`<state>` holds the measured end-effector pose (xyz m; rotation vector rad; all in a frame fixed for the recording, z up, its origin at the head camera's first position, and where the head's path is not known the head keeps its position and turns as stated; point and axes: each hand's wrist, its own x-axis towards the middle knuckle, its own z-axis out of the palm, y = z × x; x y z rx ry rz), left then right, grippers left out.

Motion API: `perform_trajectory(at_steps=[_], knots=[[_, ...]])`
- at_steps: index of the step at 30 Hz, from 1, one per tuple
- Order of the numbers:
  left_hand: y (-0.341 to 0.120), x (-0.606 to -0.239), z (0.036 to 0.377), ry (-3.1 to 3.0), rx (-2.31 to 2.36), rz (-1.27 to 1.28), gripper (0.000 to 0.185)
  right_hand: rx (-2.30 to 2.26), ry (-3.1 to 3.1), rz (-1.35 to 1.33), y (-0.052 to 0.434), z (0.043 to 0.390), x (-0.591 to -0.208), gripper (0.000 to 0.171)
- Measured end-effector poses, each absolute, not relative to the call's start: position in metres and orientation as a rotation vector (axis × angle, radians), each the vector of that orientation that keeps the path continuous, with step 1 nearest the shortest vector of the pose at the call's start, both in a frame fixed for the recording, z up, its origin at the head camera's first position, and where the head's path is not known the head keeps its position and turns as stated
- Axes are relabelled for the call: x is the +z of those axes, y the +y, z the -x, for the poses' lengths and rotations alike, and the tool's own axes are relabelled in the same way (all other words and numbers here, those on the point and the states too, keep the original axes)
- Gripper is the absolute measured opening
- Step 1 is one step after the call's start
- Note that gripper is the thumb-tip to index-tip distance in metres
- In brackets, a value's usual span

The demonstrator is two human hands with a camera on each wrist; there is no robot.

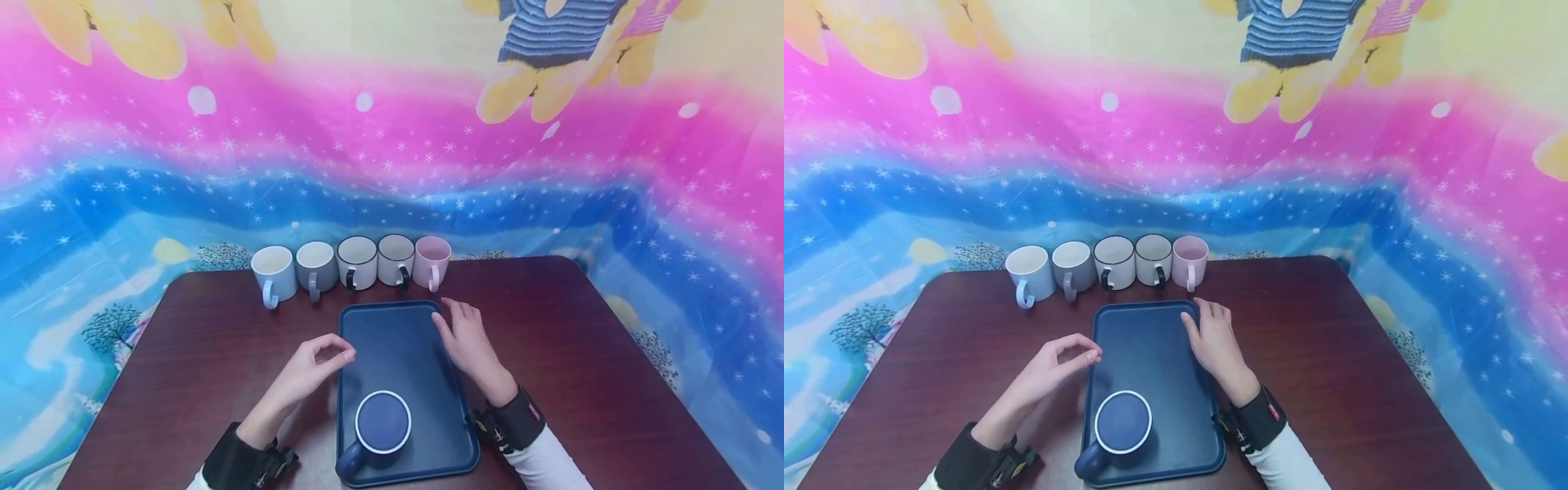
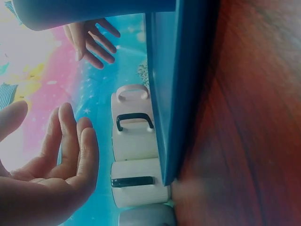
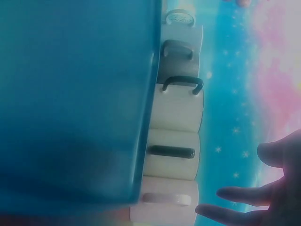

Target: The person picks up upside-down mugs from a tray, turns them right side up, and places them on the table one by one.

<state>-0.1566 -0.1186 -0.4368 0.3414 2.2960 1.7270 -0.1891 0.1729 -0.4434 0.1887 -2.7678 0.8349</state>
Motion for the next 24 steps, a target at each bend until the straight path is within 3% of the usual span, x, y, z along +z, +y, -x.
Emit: perform_trajectory(at_steps=[24], knots=[[-0.136,-0.446,0.131,2.095,1.377,-0.720,0.020,0.862,-2.789,-0.220,0.154,0.191,-0.439,0.049]])
